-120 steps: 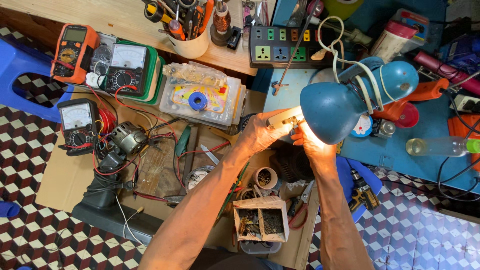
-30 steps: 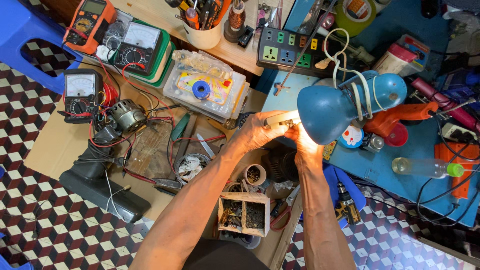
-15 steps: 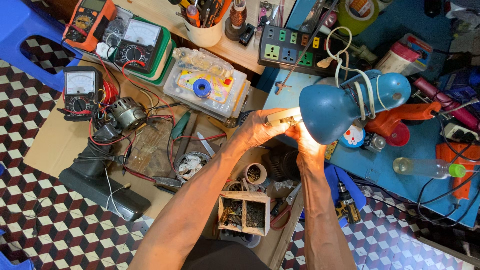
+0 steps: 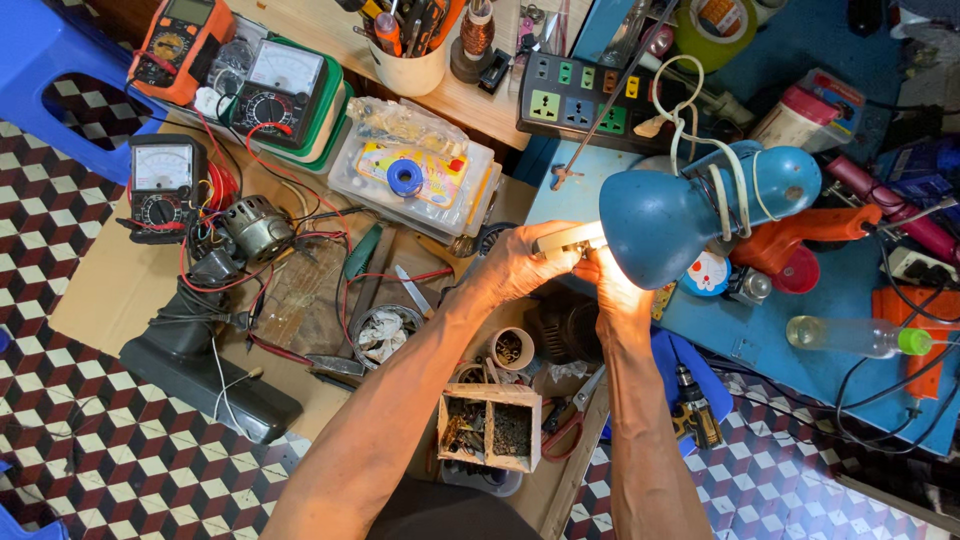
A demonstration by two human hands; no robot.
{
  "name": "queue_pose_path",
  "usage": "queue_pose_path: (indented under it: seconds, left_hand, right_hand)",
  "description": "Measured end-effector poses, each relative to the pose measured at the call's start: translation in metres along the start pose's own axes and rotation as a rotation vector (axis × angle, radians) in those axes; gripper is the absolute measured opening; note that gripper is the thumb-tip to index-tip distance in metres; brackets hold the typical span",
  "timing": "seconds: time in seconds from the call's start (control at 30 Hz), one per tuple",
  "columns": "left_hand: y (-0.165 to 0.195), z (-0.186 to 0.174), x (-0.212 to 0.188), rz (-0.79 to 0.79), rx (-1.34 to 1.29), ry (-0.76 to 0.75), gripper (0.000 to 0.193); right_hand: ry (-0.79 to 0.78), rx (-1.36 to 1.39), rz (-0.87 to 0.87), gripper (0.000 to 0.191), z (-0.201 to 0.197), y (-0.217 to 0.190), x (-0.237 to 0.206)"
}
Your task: The person works on a disassembled electronic device, likely a lamp, at a cluttered workbench. They manipulate the internal components, connect wires, and test the device by turning it on and off. The person handles various tools and parts throughout the process.
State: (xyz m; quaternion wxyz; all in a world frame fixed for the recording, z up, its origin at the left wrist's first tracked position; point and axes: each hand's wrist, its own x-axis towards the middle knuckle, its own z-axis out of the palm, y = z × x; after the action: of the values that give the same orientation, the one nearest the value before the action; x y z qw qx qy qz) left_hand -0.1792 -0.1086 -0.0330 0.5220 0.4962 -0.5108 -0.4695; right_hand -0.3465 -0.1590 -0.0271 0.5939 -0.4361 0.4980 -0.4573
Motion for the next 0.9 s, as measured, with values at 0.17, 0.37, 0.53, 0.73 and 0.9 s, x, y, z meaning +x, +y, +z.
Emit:
queue_pose_path:
  seconds: [0.17,0.37,0.53,0.73,0.9]
  left_hand:
    - [0.001,0.003,-0.003,-0.006,-0.007,0.027,0.039]
    - [0.004,0.004,-0.004,-0.027,-0.006,0.027,0.04]
    - [0.009,0.002,-0.006,0.041,0.058,0.025,0.041]
    - [0.008,0.002,-0.007,-0.005,-0.025,0.018,0.041]
    - [0.005,0.004,-0.006,0.005,0.005,0.029,0.04]
  right_hand:
    - [0.066,-0.01,-0.069,0.022,0.01,0.002,-0.005]
    - [0.053,0.008,-0.057,0.021,0.011,-0.004,-0.01]
    - [-0.039,-0.012,-0.028,0.021,0.004,-0.008,-0.005]
    - [0.034,0.021,-0.064,0.022,0.006,-0.005,-0.01]
    - [-0.023,-0.01,0.057,0.021,0.004,-0.007,-0.002]
